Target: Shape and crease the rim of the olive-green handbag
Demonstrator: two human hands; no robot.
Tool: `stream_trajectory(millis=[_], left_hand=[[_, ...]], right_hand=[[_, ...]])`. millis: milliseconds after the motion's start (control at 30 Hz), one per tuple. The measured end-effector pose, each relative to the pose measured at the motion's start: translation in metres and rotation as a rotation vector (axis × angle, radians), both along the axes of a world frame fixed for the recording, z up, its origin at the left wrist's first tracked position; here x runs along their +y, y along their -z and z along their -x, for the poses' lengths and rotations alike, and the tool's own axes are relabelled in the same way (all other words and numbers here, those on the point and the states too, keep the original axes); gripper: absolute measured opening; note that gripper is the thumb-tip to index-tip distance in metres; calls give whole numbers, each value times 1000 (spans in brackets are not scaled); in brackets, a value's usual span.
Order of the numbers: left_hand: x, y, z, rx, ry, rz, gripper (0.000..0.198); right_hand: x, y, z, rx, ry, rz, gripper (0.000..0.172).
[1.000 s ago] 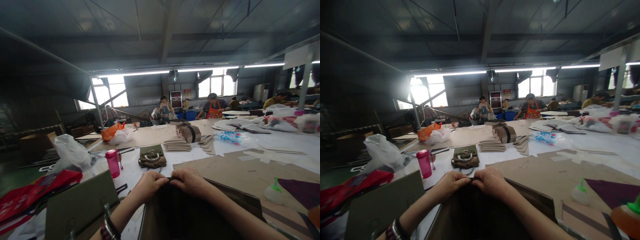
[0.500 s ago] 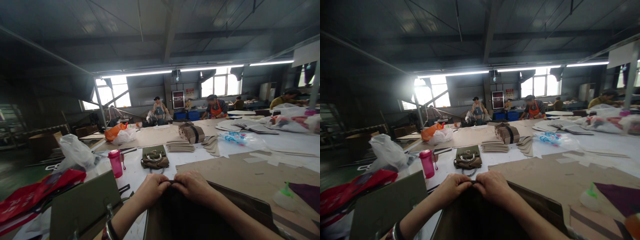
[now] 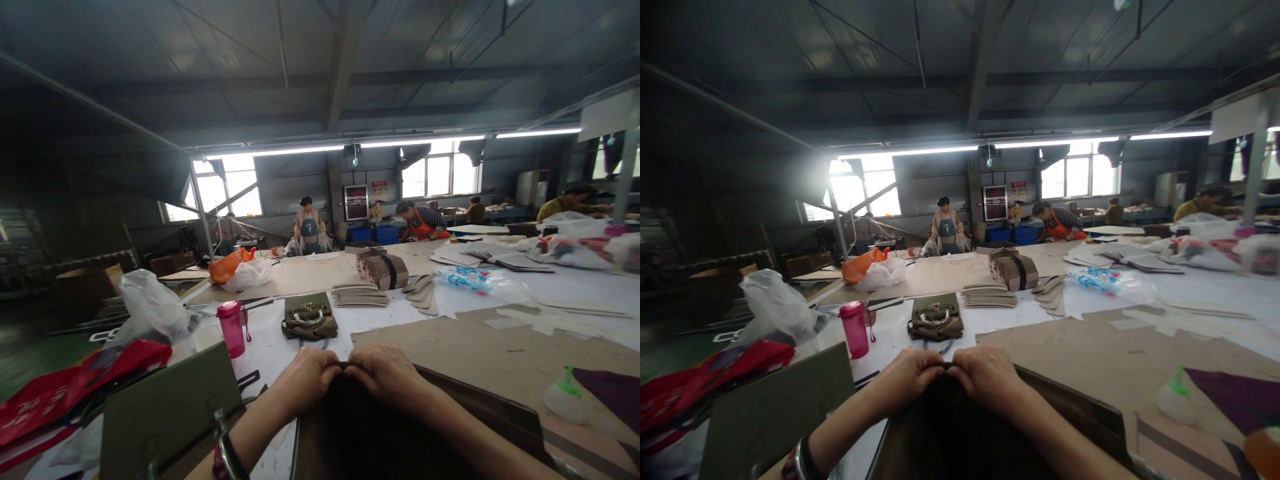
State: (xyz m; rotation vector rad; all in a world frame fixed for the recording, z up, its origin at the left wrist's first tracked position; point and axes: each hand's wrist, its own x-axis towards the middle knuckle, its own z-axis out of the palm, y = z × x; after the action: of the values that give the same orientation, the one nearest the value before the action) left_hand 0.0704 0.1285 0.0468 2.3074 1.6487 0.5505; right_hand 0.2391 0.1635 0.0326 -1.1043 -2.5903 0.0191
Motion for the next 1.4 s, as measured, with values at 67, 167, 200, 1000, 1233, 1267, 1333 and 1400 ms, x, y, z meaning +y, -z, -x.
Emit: stream_trajectory(millis=[67,167,200,1000,1233,1267,1333,1400], left_hand=[[1,-1,-1,4,0,-2,22],[1,-2,-2,2,-1,-8,22],[1,-1,-2,1,-3,-8,22],[13,-2,-1,-35,-18,37,24],[18,0,3,-114,-24,86,25],[19,0,5,-131,-16,109,24],[21,2,8,-169,5,163,24],[20,2,9,-204,16,210,24]], right_hand=[[1,-1,-2,6,-5,23,20],[-1,-5,-7,-1,-39,30,19],[-2,-6,-9,-4,-34,33,19],[5,-10,-30,32,78,194,16],[6,-10,-24,29,126,168,17],[7,-11,-23,28,134,166,17],[10,-11,-22,27,137,170,17],[12,-10,-23,33,130,171,17]])
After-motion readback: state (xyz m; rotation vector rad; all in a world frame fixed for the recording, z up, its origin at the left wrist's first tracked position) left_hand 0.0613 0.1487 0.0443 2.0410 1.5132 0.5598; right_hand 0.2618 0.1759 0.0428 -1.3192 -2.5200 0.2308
